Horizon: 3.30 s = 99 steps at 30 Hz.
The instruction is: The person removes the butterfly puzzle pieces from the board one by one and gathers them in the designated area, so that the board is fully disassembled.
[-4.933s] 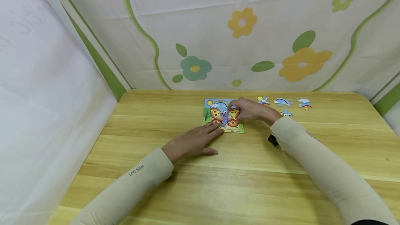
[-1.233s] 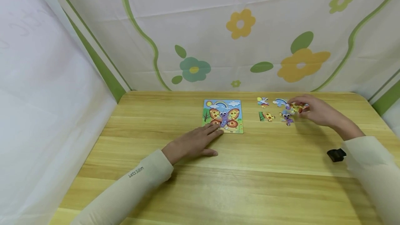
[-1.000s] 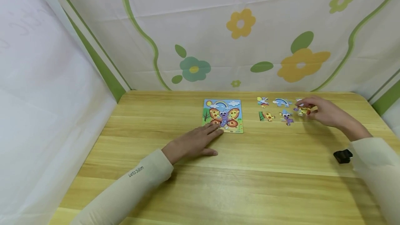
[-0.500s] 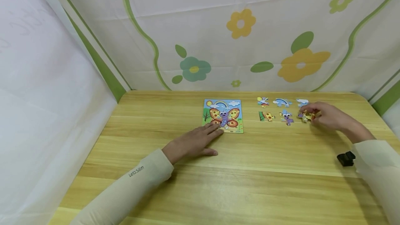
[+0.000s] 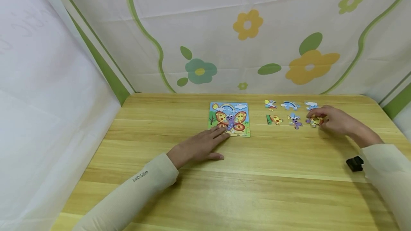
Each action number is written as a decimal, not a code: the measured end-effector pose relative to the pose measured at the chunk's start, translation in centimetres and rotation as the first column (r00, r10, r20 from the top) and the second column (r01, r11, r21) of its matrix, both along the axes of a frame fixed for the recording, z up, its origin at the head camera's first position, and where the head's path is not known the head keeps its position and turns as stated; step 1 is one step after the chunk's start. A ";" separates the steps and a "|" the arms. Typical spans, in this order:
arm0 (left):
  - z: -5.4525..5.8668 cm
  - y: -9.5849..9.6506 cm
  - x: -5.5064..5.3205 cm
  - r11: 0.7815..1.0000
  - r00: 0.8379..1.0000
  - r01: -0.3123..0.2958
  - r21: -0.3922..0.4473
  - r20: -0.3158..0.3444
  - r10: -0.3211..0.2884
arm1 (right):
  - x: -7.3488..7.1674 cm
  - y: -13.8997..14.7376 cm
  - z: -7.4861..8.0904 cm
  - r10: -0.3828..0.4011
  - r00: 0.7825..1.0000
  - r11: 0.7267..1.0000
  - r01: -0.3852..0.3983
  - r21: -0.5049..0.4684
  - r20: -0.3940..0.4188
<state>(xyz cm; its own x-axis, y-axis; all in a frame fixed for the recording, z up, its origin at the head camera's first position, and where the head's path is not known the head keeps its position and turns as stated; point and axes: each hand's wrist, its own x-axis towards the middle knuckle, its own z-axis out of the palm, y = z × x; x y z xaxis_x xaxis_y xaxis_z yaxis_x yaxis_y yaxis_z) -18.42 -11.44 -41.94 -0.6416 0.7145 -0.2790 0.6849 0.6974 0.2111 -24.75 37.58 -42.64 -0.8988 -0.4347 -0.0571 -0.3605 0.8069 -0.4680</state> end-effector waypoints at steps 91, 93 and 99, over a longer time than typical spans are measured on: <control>0.8 -2.4 0.2 0.997 0.997 -0.075 -0.031 -0.014 0.075 | -0.5 -16.9 2.7 0.166 0.986 0.975 -0.161 -0.150 0.018; 0.9 -2.4 0.3 0.996 0.997 -0.080 -0.026 -0.009 0.080 | -0.6 -18.4 2.6 0.188 0.982 0.969 -0.181 -0.171 0.028; 1.3 -2.6 0.5 0.995 0.995 -0.101 -0.024 -0.010 0.101 | -0.8 -22.5 2.3 0.270 0.960 0.945 -0.250 -0.212 0.073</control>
